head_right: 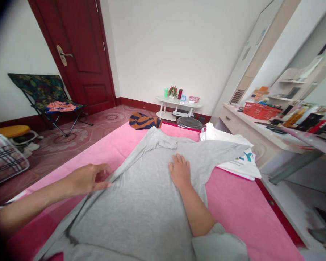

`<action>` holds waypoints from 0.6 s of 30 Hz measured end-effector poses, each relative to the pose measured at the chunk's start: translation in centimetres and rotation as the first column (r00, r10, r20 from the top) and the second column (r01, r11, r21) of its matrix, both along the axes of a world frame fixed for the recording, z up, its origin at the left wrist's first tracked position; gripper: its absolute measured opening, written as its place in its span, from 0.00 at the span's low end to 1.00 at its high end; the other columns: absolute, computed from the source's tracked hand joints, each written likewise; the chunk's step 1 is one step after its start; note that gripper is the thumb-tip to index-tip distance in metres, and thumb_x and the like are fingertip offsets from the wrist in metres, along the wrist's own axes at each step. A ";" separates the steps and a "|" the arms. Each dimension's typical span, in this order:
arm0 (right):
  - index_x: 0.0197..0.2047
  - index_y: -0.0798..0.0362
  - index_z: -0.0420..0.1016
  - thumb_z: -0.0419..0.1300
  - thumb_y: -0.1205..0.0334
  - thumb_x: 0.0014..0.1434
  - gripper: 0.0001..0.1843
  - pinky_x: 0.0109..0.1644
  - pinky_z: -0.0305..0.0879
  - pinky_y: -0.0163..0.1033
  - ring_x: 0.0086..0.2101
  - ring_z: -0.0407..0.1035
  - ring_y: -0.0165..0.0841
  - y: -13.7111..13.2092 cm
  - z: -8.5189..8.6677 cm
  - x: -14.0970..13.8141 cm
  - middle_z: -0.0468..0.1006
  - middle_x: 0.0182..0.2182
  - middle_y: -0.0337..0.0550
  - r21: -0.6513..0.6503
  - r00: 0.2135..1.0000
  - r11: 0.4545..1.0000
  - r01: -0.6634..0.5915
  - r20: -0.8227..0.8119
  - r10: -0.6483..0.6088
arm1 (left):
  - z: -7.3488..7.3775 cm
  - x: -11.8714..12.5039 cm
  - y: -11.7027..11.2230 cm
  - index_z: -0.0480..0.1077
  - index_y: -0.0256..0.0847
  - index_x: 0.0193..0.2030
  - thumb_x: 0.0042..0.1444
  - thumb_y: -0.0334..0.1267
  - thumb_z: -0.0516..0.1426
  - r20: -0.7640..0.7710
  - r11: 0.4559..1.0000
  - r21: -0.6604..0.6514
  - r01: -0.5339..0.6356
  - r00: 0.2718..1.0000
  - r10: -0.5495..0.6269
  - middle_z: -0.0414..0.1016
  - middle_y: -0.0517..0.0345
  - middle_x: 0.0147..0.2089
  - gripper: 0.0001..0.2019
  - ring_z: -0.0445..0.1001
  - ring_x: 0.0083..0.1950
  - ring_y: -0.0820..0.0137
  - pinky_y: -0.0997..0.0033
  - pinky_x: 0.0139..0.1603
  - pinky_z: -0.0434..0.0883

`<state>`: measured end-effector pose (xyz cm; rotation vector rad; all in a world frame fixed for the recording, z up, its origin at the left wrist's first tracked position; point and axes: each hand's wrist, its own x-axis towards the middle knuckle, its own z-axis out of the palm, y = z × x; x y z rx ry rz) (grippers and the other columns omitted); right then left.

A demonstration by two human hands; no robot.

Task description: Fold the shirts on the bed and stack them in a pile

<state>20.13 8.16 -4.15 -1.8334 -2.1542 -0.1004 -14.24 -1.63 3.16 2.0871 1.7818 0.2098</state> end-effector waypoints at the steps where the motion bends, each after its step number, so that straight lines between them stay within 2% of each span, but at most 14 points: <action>1: 0.61 0.55 0.61 0.45 0.56 0.64 0.25 0.62 0.43 0.50 0.61 0.49 0.43 -0.1 0.0 -0.1 0.58 0.63 0.52 0.000 1.000 1.000 -0.005 -0.002 0.005 | 0.0 -0.4 -1.4 0.70 0.45 0.39 0.44 0.57 0.58 -0.032 1.000 -0.024 -0.017 0.999 0.017 0.72 0.61 0.28 0.21 0.69 0.28 0.68 0.73 0.28 0.57; 4: 0.59 0.56 0.64 0.47 0.59 0.63 0.23 0.63 0.43 0.48 0.61 0.51 0.43 -0.2 0.4 -0.1 0.60 0.61 0.53 0.004 0.998 1.000 -0.026 -0.057 0.026 | -0.3 -1.4 -4.3 0.70 0.46 0.37 0.41 0.51 0.60 -0.091 0.998 -0.036 -0.047 0.995 0.044 0.73 0.61 0.30 0.18 0.69 0.29 0.68 0.72 0.28 0.56; 6: 0.56 0.55 0.68 0.51 0.61 0.60 0.22 0.64 0.42 0.49 0.60 0.51 0.43 0.1 0.8 -0.2 0.62 0.60 0.52 -0.020 0.974 1.000 -0.024 -0.227 0.019 | -0.8 -2.1 -5.4 0.70 0.45 0.34 0.41 0.46 0.60 -0.100 0.997 -0.046 -0.061 0.993 0.057 0.73 0.62 0.29 0.12 0.69 0.29 0.68 0.72 0.28 0.55; 8: 0.50 0.54 0.72 0.54 0.65 0.55 0.19 0.64 0.43 0.49 0.59 0.53 0.44 0.8 1.5 -0.6 0.66 0.57 0.51 -0.106 0.864 0.994 -0.007 -0.502 -0.047 | -1.4 -2.9 -6.1 0.69 0.44 0.29 0.42 0.41 0.58 -0.082 0.997 -0.067 -0.044 0.996 0.038 0.72 0.63 0.27 0.06 0.68 0.28 0.68 0.72 0.27 0.55; 10: 0.45 0.54 0.74 0.55 0.68 0.52 0.16 0.62 0.50 0.48 0.56 0.60 0.42 2.0 2.3 -1.3 0.71 0.52 0.50 -0.213 0.703 0.977 -0.008 -0.696 -0.146 | -1.7 -3.6 -6.7 0.67 0.43 0.24 0.42 0.38 0.57 -0.053 0.997 -0.076 -0.015 0.999 0.011 0.72 0.62 0.26 0.03 0.68 0.28 0.68 0.71 0.27 0.56; 11: 0.45 0.55 0.73 0.55 0.68 0.52 0.16 0.59 0.56 0.48 0.53 0.64 0.41 2.7 2.7 -1.8 0.73 0.48 0.50 -0.260 0.640 0.965 -0.017 -0.744 -0.189 | -1.8 -3.9 -7.0 0.65 0.42 0.22 0.42 0.37 0.56 -0.037 0.997 -0.080 -0.008 0.999 0.005 0.72 0.62 0.25 0.03 0.68 0.28 0.68 0.71 0.27 0.56; 13: 0.50 0.56 0.69 0.54 0.67 0.54 0.19 0.49 0.67 0.45 0.43 0.72 0.38 4.1 3.4 -3.1 0.77 0.42 0.50 -0.330 0.564 0.942 -0.053 -0.789 -0.244 | -1.8 -4.3 -7.5 0.65 0.42 0.22 0.43 0.36 0.56 0.009 0.995 -0.096 -0.016 1.000 0.017 0.73 0.61 0.25 0.04 0.69 0.27 0.68 0.71 0.26 0.58; 15: 0.58 0.56 0.61 0.54 0.66 0.56 0.25 0.41 0.71 0.40 0.37 0.75 0.34 5.3 4.1 -4.6 0.78 0.37 0.48 -0.386 0.475 0.915 -0.115 -0.830 -0.291 | -1.9 -4.4 -8.1 0.67 0.43 0.28 0.44 0.39 0.58 0.064 0.992 -0.114 -0.052 0.996 0.060 0.73 0.61 0.26 0.05 0.69 0.27 0.68 0.71 0.26 0.59; 18: 0.63 0.51 0.52 0.55 0.64 0.58 0.31 0.37 0.72 0.36 0.35 0.76 0.31 6.7 4.7 -6.8 0.78 0.39 0.48 -0.431 0.369 0.882 -0.190 -0.864 -0.343 | -2.5 -4.4 -8.7 0.67 0.43 0.42 0.45 0.45 0.60 0.114 0.984 -0.131 -0.120 0.984 0.135 0.72 0.63 0.27 0.17 0.69 0.28 0.67 0.72 0.26 0.59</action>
